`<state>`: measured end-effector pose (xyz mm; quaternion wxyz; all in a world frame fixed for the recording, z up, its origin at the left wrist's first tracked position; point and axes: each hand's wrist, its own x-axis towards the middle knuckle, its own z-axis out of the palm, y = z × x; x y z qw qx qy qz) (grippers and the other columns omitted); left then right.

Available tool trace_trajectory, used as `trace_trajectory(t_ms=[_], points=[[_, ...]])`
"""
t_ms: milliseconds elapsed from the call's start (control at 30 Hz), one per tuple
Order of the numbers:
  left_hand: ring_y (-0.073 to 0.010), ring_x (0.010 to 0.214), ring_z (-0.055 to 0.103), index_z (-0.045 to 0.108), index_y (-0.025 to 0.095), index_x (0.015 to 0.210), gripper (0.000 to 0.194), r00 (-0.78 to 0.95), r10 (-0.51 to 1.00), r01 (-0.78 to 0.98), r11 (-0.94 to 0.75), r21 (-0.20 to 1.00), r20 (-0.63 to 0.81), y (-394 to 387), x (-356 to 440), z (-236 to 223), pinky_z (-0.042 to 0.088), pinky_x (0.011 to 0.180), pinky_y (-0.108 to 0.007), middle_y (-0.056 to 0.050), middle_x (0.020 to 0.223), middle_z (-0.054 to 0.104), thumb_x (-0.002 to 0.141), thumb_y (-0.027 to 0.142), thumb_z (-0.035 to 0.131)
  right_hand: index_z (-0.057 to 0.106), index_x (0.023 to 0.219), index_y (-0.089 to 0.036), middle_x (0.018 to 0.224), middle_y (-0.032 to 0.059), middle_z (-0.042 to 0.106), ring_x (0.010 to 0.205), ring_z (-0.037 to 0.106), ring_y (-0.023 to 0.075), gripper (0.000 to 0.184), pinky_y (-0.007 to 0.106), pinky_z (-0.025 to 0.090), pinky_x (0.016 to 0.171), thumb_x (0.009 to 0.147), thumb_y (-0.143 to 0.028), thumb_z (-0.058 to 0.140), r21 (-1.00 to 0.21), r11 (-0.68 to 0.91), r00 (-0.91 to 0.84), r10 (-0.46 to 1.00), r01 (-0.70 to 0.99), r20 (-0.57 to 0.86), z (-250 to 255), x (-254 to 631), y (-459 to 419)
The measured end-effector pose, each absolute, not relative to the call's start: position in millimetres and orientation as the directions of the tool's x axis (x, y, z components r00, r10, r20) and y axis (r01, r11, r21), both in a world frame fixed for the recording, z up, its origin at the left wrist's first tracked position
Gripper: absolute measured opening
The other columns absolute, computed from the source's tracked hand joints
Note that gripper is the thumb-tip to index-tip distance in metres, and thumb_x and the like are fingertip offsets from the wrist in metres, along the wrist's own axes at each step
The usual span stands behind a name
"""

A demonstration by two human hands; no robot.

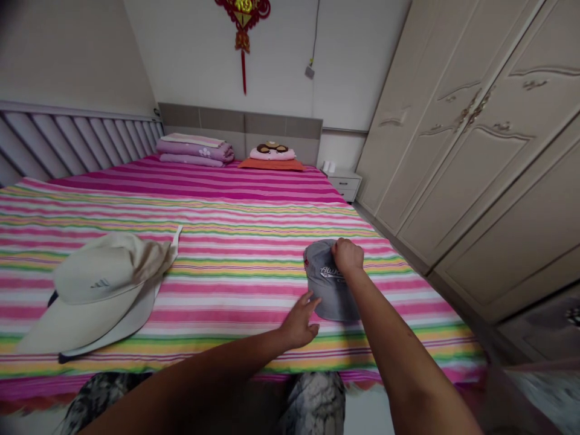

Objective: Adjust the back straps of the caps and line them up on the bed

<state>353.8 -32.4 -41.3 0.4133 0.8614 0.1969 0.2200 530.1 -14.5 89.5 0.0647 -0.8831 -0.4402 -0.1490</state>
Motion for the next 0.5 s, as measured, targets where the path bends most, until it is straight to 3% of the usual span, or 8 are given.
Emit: trace_trajectory(t_ms=[300,500], points=[[-0.0277,0.126,0.030,0.047,0.010,0.122,0.061,0.798,0.563,0.138,-0.521,0.842,0.217,-30,357,-42,0.025,0.105,-0.038,-0.017,0.138,0.030,0.062,0.014,0.055,0.061,0.082,-0.016,0.088,0.0123,0.066,0.076,0.060,0.0230,0.023,0.029,0.035,0.059,0.081,-0.026,0.040,-0.239,-0.612,0.648,0.632,0.754,0.425,96,526,-35],[-0.0246,0.120,0.040,0.055,0.015,0.112,0.048,0.801,0.556,0.098,-0.489,0.867,0.223,-32,323,-24,0.029,0.102,-0.037,-0.014,0.129,0.044,0.064,0.015,0.055,0.056,0.077,-0.018,0.072,0.0076,0.064,0.066,0.057,0.0192,0.025,0.027,0.035,0.057,0.082,-0.033,0.037,-0.416,-0.456,0.614,0.642,0.787,0.459,62,475,-83]])
